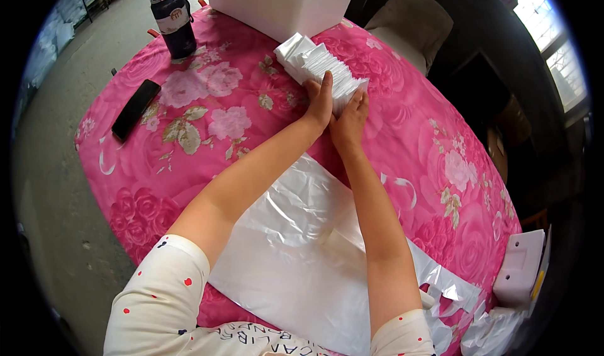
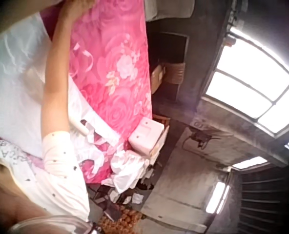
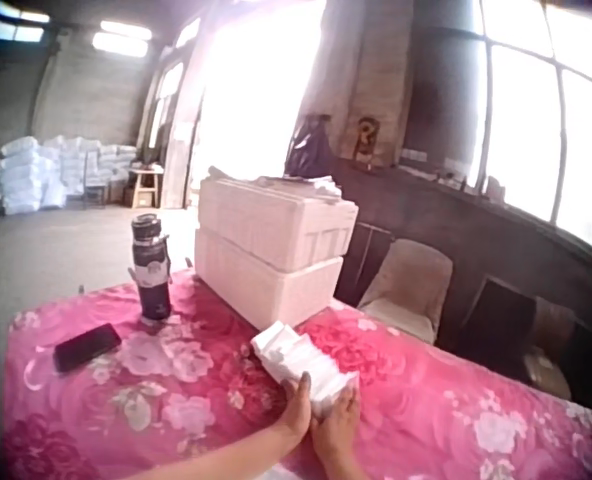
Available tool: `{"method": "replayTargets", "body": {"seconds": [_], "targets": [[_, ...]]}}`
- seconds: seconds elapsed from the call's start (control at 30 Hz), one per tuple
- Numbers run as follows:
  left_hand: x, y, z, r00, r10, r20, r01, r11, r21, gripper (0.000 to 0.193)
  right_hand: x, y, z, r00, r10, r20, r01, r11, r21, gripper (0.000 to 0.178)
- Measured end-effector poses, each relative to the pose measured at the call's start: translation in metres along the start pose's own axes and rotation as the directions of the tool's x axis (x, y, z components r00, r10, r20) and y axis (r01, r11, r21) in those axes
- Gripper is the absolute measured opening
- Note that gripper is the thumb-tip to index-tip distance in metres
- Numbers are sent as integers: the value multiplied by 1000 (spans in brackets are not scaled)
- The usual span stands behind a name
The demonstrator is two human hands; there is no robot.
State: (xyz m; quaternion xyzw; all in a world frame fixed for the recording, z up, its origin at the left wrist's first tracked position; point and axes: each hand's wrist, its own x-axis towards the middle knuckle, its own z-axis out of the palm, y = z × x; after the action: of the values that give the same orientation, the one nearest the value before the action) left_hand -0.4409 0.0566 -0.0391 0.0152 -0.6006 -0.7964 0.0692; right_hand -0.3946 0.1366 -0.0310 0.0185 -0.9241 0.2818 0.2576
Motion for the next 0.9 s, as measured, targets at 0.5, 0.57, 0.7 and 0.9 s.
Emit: {"method": "replayTargets", "body": {"seconds": [0.5, 0.57, 0.7, 0.9], "targets": [[72, 13, -33, 983, 153, -103, -164, 979, -117, 99, 26, 12, 2, 998, -58, 17, 58, 997, -53, 100], [78, 11, -26, 985, 151, -80, -162, 974, -160, 99, 34, 20, 3, 998, -61, 27, 62, 997, -38, 99], [84, 8, -22, 990, 139, -16, -139, 974, -181, 99, 52, 34, 5, 998, -58, 18, 58, 998, -12, 97], [66, 19, -2, 981, 118, -153, -140, 980, -144, 100, 61, 36, 0, 997, -52, 62, 54, 998, -28, 102]]}}
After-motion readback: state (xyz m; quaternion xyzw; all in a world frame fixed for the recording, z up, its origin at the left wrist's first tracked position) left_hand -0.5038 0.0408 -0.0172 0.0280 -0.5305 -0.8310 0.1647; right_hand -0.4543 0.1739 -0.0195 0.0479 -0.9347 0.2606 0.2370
